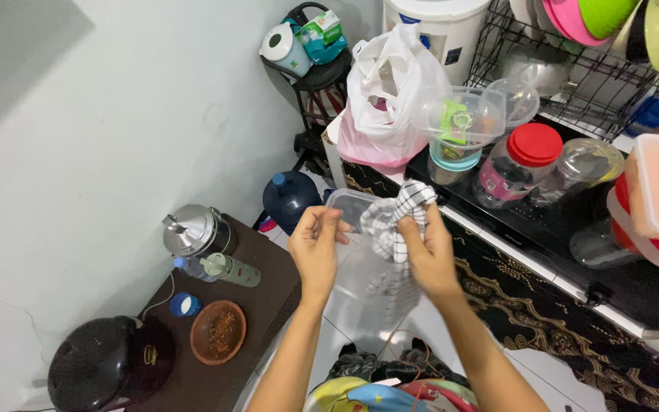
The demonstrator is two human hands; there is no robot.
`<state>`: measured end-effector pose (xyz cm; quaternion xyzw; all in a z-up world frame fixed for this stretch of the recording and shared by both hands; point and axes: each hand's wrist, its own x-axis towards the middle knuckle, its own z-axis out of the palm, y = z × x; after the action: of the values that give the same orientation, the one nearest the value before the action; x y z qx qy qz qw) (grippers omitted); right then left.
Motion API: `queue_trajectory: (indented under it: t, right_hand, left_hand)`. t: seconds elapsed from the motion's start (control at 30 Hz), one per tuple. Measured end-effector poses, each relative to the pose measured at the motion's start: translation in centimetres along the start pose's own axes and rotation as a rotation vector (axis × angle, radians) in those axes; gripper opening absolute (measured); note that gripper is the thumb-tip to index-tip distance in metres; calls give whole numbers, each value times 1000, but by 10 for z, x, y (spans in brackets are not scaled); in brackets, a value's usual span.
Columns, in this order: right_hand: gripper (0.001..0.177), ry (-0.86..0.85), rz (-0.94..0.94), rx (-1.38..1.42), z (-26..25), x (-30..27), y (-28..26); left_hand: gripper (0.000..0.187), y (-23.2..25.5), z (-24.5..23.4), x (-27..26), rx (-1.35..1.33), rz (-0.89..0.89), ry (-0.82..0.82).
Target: The person wipes a clear plastic container and its lid with a checkered cloth, then wipes a small glass jar and its lid, working over the kitchen counter next to the sink. They set the wiped container aside and continue drying the jar and lid pieces.
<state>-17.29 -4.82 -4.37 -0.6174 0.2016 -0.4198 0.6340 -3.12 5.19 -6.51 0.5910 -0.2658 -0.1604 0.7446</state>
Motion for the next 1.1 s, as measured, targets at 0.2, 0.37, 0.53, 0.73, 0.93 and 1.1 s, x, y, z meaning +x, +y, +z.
queue_trajectory:
  t: [0.2,0.37,0.53,0.73,0.93,1.1]
  right_hand:
    - [34,26,216,-150,34,-26,43]
    - [16,-88,60,-382,37,-43,66]
    - [19,-257,235,-657,6,-3,40]
    - [28,-664,-266,-980,-10,30,-18]
    - [23,-489,-88,-706,2,41,-44]
    - [21,-286,-73,-475,8,29,-25]
  left_hand:
    - [18,-30,-21,7,-316,-162,224]
    - [21,-28,-50,11,-457,-363,376]
    - [37,4,-45,10,-35,24,374]
    - [41,47,-43,5,944,747,-271]
    - [17,37,-35,6,672,183,-280]
    - [19,28,-36,4,314,-7,-122]
